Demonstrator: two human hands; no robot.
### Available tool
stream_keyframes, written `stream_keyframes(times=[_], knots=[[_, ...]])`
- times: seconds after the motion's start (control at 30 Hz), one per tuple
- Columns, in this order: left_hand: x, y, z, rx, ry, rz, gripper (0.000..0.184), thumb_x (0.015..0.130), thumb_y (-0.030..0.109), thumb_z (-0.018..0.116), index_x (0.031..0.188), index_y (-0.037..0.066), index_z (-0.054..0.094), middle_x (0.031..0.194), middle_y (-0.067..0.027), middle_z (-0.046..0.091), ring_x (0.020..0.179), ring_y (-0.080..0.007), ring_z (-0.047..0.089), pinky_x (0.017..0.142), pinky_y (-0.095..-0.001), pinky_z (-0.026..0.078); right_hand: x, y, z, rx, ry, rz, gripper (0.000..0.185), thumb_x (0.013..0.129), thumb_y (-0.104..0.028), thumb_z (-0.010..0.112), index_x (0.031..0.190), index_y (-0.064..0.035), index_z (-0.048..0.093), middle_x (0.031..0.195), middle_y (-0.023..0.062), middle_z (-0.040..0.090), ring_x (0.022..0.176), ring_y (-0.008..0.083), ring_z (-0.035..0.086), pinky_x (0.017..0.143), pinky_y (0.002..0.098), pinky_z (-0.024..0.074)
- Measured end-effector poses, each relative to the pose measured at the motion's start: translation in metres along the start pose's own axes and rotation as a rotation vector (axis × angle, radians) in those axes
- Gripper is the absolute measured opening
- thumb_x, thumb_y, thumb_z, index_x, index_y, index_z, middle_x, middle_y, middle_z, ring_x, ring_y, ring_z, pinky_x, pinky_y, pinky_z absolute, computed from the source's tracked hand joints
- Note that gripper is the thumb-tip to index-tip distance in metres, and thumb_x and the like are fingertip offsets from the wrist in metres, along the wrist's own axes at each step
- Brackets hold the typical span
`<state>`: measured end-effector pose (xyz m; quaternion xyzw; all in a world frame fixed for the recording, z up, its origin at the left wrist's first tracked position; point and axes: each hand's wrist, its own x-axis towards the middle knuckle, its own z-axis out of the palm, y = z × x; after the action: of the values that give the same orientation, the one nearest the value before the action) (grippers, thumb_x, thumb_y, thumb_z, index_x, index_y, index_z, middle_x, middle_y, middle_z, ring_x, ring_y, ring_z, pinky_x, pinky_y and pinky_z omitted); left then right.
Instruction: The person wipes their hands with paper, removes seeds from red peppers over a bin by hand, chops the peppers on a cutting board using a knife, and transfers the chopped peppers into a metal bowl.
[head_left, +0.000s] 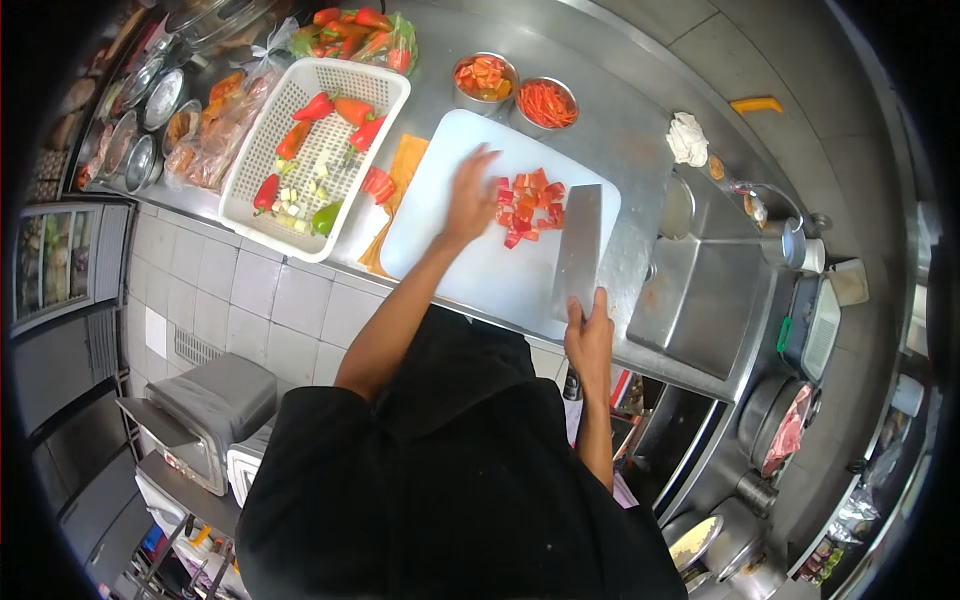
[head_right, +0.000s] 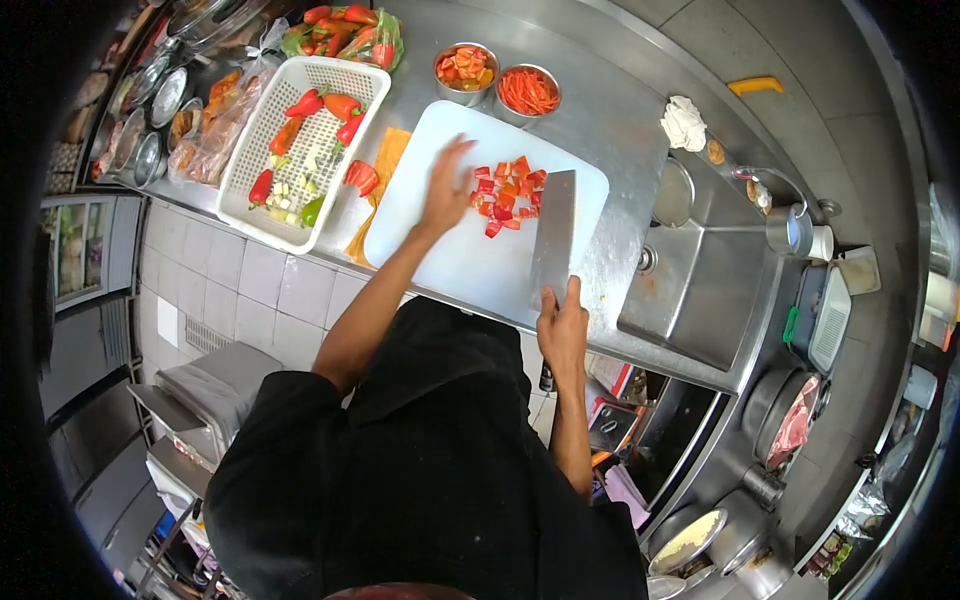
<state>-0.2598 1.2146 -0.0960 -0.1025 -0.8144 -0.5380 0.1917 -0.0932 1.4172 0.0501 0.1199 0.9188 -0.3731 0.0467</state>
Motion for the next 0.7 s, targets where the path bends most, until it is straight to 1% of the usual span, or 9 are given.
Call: stream_keyframes(times=[0.13,0.33,0.43,0.47,0.5,0.6,0.63,0.67,0.7], knots=[[-0.025,-0.024,-0.103,0.457,0.035,-0.012,0.057,0.075,-0.013,0.049,0.13,0.002,0.054,0.131,-0.0226,0.053,0.12,-0.0377,0.051,0.106,-0.047,0.039,-0.004,0.001,0.02,0.04,-0.25,-0.003,0.022,0.097,-0.012,0.053,0.114,-0.0006,0.043,0.078,0.0335,0.063,0.077,0.0538,0.061,0.064,0.0546,0.0457],[-0.066,-0.042,-0.148,0.685,-0.025,-0.083,0.05,0.082,-0.001,0.061,0.132,0.001,0.052,0.127,-0.018,0.058,0.122,-0.0362,0.052,0.106,-0.0426,0.041,0.008,-0.001,0.067,0.072,-0.53,-0.114,0.026,0.096,-0.011,0.053,0.118,-0.0004,0.044,0.077,0.0361,0.061,0.079,0.0554,0.059,0.068,0.056,0.0448],[-0.058,-0.031,-0.148,0.683,-0.038,-0.182,0.036,0.082,0.004,0.067,0.118,0.0,0.059,0.124,-0.0178,0.06,0.117,-0.0355,0.056,0.1,-0.0418,0.045,0.02,0.021,0.09,0.061,-0.428,-0.185,0.028,0.096,-0.014,0.056,0.118,0.0015,0.046,0.068,0.0287,0.062,0.062,0.0452,0.064,0.057,0.05,0.0465],[-0.057,-0.028,-0.148,0.673,-0.073,-0.233,0.031,0.082,0.004,0.068,0.112,0.0,0.062,0.122,-0.0179,0.061,0.115,-0.0357,0.057,0.098,-0.0418,0.046,0.027,0.027,0.092,0.187,-0.478,-0.028,0.029,0.096,-0.016,0.058,0.117,0.0016,0.047,0.064,0.023,0.061,0.053,0.0359,0.061,0.051,0.045,0.0451],[-0.055,-0.024,-0.15,0.674,-0.031,-0.111,0.022,0.082,0.006,0.069,0.104,0.001,0.064,0.117,-0.0183,0.063,0.114,-0.0349,0.058,0.096,-0.0414,0.047,0.033,0.031,0.091,0.311,-0.521,0.131,0.03,0.096,-0.017,0.059,0.117,0.0016,0.049,0.059,0.0173,0.06,0.044,0.0266,0.058,0.044,0.0401,0.0436],[-0.051,0.001,-0.143,0.569,0.089,0.1,0.023,0.084,0.008,0.069,0.106,0.002,0.063,0.115,-0.0184,0.064,0.113,-0.0352,0.058,0.095,-0.0413,0.048,0.042,0.049,0.09,0.321,-0.371,0.135,0.032,0.096,-0.021,0.061,0.12,-0.0017,0.05,0.061,0.0035,0.053,0.04,0.0093,0.045,0.035,0.0271,0.0348],[-0.053,0.023,-0.132,0.479,0.129,-0.001,0.022,0.089,0.012,0.068,0.107,0.001,0.062,0.113,-0.0179,0.066,0.111,-0.0327,0.06,0.095,-0.0389,0.047,0.047,0.054,0.085,0.279,-0.383,0.103,0.039,0.096,-0.022,0.06,0.127,0.0001,0.047,0.061,0.0059,0.054,0.04,0.0116,0.046,0.036,0.0294,0.0361],[-0.052,0.053,-0.126,0.121,-0.021,-0.484,0.024,0.094,0.016,0.064,0.11,0.0,0.06,0.112,-0.0176,0.067,0.106,-0.0301,0.063,0.095,-0.0367,0.047,0.049,0.053,0.08,0.217,-0.363,0.115,0.048,0.096,-0.022,0.06,0.135,0.0009,0.042,0.059,0.0056,0.054,0.039,0.0122,0.046,0.036,0.0302,0.0359],[-0.056,0.052,-0.117,0.046,-0.11,-0.406,0.029,0.096,0.02,0.06,0.117,0.001,0.056,0.115,-0.0175,0.065,0.1,-0.0322,0.065,0.085,-0.0397,0.051,0.05,0.052,0.075,0.207,-0.384,0.133,0.052,0.096,-0.021,0.06,0.138,0.0014,0.039,0.057,0.0053,0.053,0.039,0.0126,0.046,0.036,0.0306,0.0358]])
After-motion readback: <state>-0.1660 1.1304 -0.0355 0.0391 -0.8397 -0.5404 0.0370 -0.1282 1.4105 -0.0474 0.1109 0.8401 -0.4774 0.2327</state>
